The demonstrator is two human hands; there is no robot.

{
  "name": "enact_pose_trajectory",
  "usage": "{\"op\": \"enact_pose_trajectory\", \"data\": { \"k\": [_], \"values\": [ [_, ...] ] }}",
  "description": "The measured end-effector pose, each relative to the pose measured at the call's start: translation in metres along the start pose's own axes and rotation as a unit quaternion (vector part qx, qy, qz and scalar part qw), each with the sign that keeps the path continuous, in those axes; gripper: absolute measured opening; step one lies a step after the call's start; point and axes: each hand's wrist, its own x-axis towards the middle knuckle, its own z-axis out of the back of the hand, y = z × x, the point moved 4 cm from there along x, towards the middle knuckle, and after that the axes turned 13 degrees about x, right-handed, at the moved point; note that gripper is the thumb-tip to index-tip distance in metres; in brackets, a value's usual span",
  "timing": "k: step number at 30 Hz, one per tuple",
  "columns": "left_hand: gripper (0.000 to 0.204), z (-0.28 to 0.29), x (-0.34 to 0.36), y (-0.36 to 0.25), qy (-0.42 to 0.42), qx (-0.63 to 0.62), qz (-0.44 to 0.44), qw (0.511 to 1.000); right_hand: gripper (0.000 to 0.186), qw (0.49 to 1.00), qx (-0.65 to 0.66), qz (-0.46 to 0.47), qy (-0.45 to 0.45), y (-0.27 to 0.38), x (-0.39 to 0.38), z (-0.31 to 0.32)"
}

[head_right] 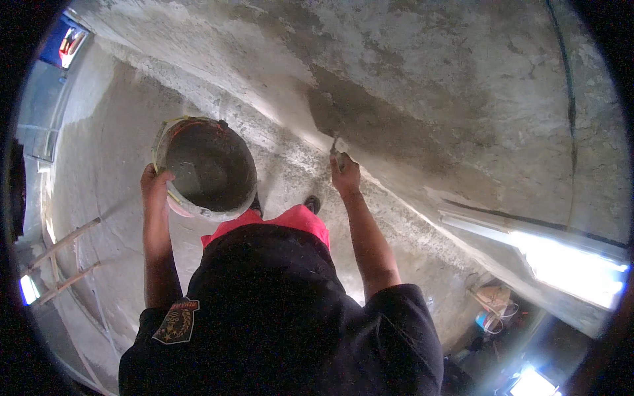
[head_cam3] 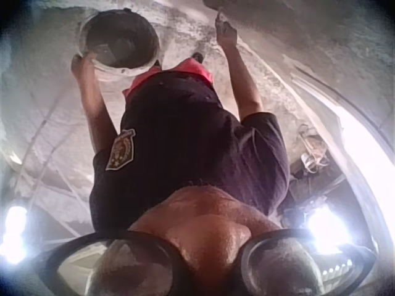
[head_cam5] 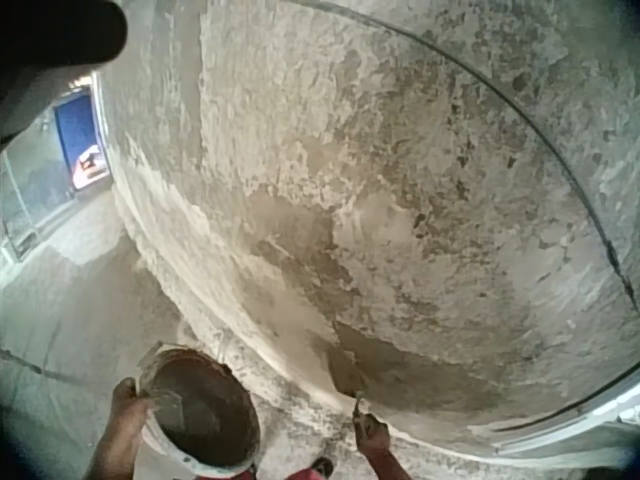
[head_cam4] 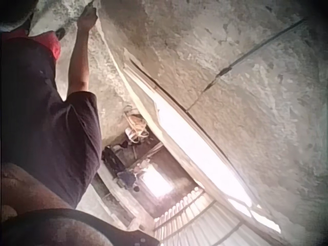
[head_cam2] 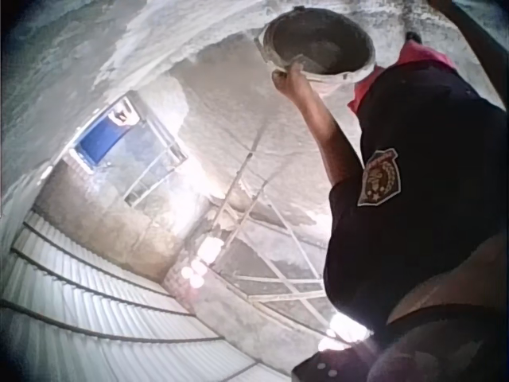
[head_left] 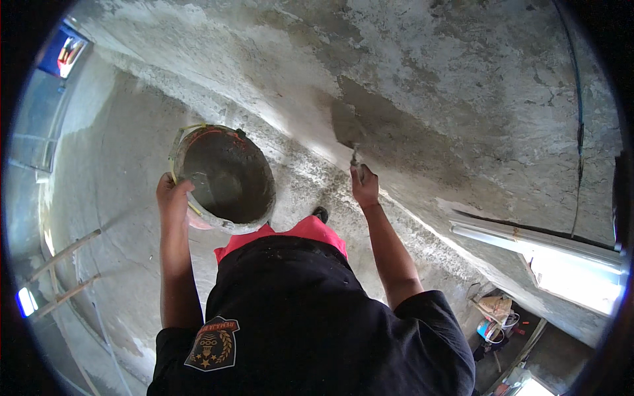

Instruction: The person applies cement mix from a bucket onto a wall using a trowel.

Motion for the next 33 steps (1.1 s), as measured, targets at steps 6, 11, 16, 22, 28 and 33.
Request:
{"op": "enact_pose_trajectory", "data": {
  "k": [6, 11, 16, 22, 28, 33],
  "values": [
    [0.022, 0.004, -0.004, -0.001, -0.013, 0.013, 0.002, 1.0, 0.037, 0.997, 0.015, -0.047, -0.058, 0.021, 0.024, 0.01],
    [0.023, 0.007, -0.007, 0.0, -0.022, 0.025, 0.011, 0.999, 0.047, 0.998, -0.033, -0.017, 0.043, 0.032, 0.033, -0.009],
    [0.022, 0.012, -0.003, 0.012, -0.013, -0.004, 0.017, 1.0, 0.042, 0.995, -0.012, 0.061, -0.084, 0.027, 0.046, -0.012],
    [0.021, 0.022, -0.004, 0.014, -0.023, 0.021, 0.02, 0.999, 0.045, 1.0, -0.025, -0.005, 0.01, 0.052, 0.042, -0.019],
    [0.02, 0.024, 0.003, 0.007, -0.021, 0.023, 0.014, 0.999, 0.042, 0.997, -0.028, 0.069, -0.036, 0.059, 0.054, -0.014],
    [0.022, 0.028, 0.017, 0.013, -0.009, 0.004, 0.005, 1.0, 0.041, 0.994, -0.059, 0.084, -0.025, 0.066, 0.044, -0.022]
  ]
}}
